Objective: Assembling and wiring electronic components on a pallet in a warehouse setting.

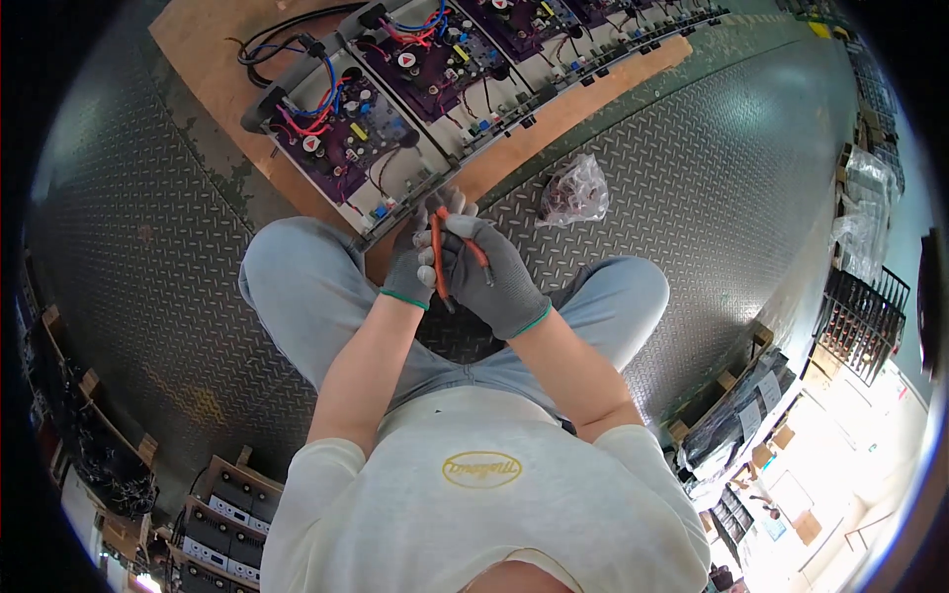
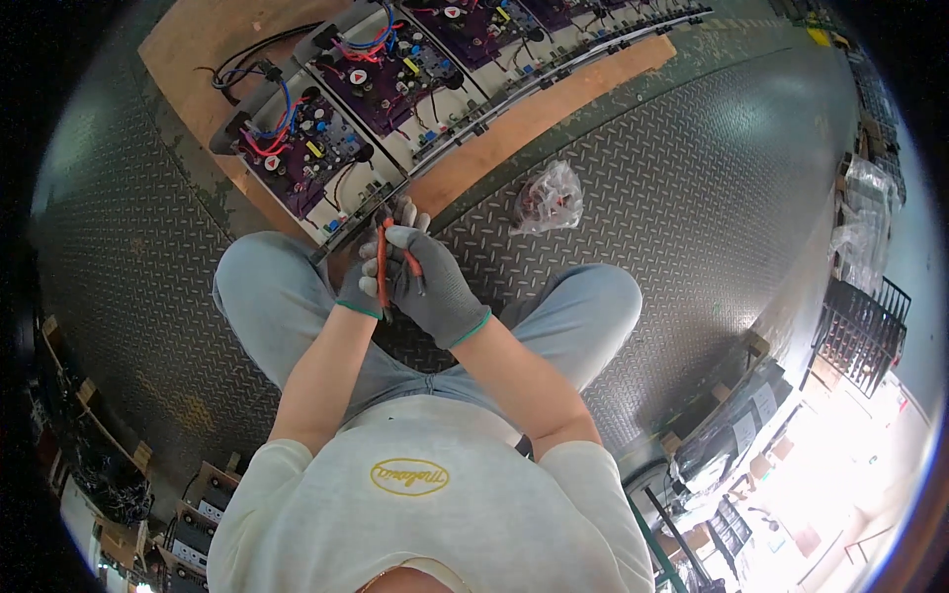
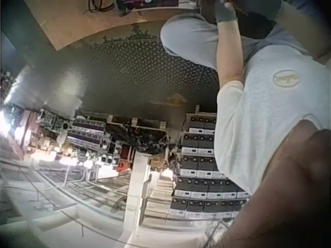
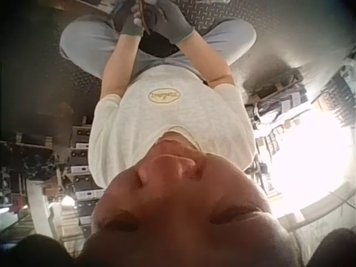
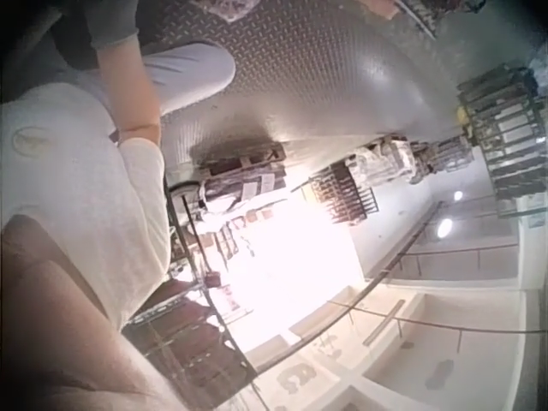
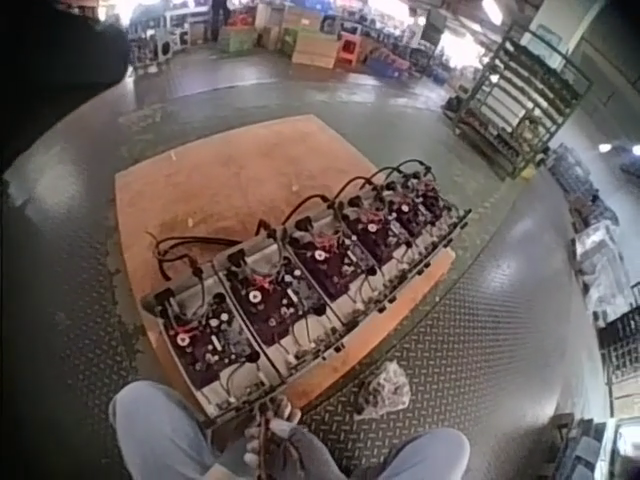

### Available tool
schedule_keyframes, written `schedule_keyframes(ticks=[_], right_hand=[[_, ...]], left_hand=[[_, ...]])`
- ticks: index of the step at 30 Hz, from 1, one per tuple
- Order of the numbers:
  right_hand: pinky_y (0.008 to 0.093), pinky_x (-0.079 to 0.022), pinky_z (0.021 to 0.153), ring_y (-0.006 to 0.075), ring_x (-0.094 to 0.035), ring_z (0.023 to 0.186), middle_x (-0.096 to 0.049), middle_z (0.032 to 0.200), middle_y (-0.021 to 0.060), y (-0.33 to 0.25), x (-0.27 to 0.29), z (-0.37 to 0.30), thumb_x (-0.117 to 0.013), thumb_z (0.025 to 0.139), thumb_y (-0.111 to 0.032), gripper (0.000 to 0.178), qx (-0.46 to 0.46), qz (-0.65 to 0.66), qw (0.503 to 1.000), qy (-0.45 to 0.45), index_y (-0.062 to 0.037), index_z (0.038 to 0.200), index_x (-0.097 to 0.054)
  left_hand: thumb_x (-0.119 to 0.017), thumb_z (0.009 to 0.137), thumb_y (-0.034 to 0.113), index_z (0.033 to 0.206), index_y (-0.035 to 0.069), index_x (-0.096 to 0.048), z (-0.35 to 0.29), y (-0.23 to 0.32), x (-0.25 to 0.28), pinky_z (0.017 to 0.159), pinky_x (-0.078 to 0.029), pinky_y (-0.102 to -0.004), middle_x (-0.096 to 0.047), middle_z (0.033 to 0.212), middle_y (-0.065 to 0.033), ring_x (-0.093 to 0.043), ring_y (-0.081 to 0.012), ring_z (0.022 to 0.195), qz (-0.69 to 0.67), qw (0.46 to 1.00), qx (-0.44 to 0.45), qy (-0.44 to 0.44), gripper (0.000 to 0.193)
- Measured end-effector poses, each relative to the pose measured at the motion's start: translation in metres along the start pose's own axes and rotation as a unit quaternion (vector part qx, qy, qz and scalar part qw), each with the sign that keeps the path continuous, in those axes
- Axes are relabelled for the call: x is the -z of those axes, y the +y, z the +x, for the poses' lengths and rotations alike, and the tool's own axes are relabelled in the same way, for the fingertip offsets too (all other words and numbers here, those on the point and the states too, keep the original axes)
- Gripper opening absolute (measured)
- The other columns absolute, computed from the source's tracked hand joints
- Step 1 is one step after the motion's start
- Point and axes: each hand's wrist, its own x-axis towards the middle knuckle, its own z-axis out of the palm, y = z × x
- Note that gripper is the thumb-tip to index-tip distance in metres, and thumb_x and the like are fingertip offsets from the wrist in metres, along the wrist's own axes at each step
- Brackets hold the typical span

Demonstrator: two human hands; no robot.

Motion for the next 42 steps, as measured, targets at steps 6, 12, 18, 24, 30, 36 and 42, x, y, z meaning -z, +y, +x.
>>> schedule_keyframes(ticks=[6,12,18,24,30,36,42], right_hand=[[0.0348,-0.051,0.065,0.0234,-0.060,0.077,-0.059,0.093,0.0131,0.015,-0.005,0.007,-0.046,0.090,-0.019,0.026,0.065,0.067,0.996,0.012,0.0014,0.106,-0.051],[0.0335,-0.049,0.068,0.0217,-0.058,0.076,-0.058,0.093,0.0114,0.016,0.005,0.000,-0.048,0.089,-0.021,0.028,0.062,0.065,0.995,0.037,-0.0001,0.107,-0.051],[0.0313,-0.045,0.073,0.0172,-0.054,0.086,-0.056,0.100,0.0090,-0.027,0.033,-0.038,-0.053,0.087,-0.021,0.034,-0.035,-0.004,0.999,0.007,-0.0009,0.114,-0.051],[0.0350,-0.049,0.066,0.0239,-0.056,0.077,-0.055,0.089,0.0117,-0.073,0.037,-0.024,-0.062,0.074,-0.016,0.049,0.268,-0.943,0.194,0.031,-0.0049,0.120,-0.051],[0.0301,-0.045,0.062,0.0181,-0.055,0.081,-0.053,0.086,0.0036,-0.099,0.030,0.011,-0.056,0.077,-0.019,0.039,0.321,-0.940,-0.034,-0.112,-0.0056,0.113,-0.053],[0.0294,-0.044,0.064,0.0168,-0.054,0.084,-0.054,0.089,0.0012,-0.105,0.029,0.031,-0.057,0.076,-0.020,0.032,0.358,-0.920,-0.079,-0.141,-0.0089,0.106,-0.053],[0.0296,-0.043,0.065,0.0154,-0.054,0.085,-0.054,0.088,-0.0019,-0.110,0.034,0.042,-0.057,0.075,-0.022,0.029,0.398,-0.901,-0.091,-0.150,-0.0124,0.102,-0.054]], left_hand=[[-0.048,0.094,0.031,0.127,0.008,-0.046,0.011,-0.045,-0.070,0.102,-0.039,-0.0359,-0.052,0.123,-0.0083,-0.050,-0.0177,0.105,0.153,0.946,-0.180,0.223,0.040],[-0.057,0.088,0.027,0.115,0.007,-0.053,0.015,-0.041,-0.067,0.108,-0.030,-0.0417,-0.054,0.117,-0.0040,-0.048,-0.0198,0.109,0.256,0.947,-0.175,0.089,0.034],[-0.058,0.088,0.018,0.111,0.000,-0.053,0.012,-0.042,-0.076,0.097,-0.042,-0.0440,-0.058,0.108,-0.0088,-0.051,-0.0238,0.101,0.268,0.932,-0.197,0.146,0.030],[-0.053,0.089,0.008,0.118,-0.001,-0.050,0.006,-0.051,-0.092,0.098,-0.044,-0.0443,-0.059,0.111,-0.0148,-0.057,-0.0265,0.096,0.238,0.948,-0.190,0.092,0.031],[-0.058,0.088,0.013,0.112,0.002,-0.053,0.004,-0.048,-0.091,0.088,-0.050,-0.0404,-0.061,0.102,-0.0109,-0.061,-0.0236,0.091,0.276,0.933,-0.215,0.089,0.027],[-0.057,0.089,0.014,0.111,0.003,-0.054,0.004,-0.056,-0.102,0.084,-0.052,-0.0401,-0.061,0.101,-0.0091,-0.060,-0.0203,0.089,0.349,0.896,-0.238,0.134,0.024],[-0.058,0.089,0.014,0.112,0.003,-0.053,0.004,-0.053,-0.094,0.084,-0.052,-0.0393,-0.060,0.101,-0.0104,-0.059,-0.0194,0.089,0.363,0.890,-0.236,0.143,0.026]])
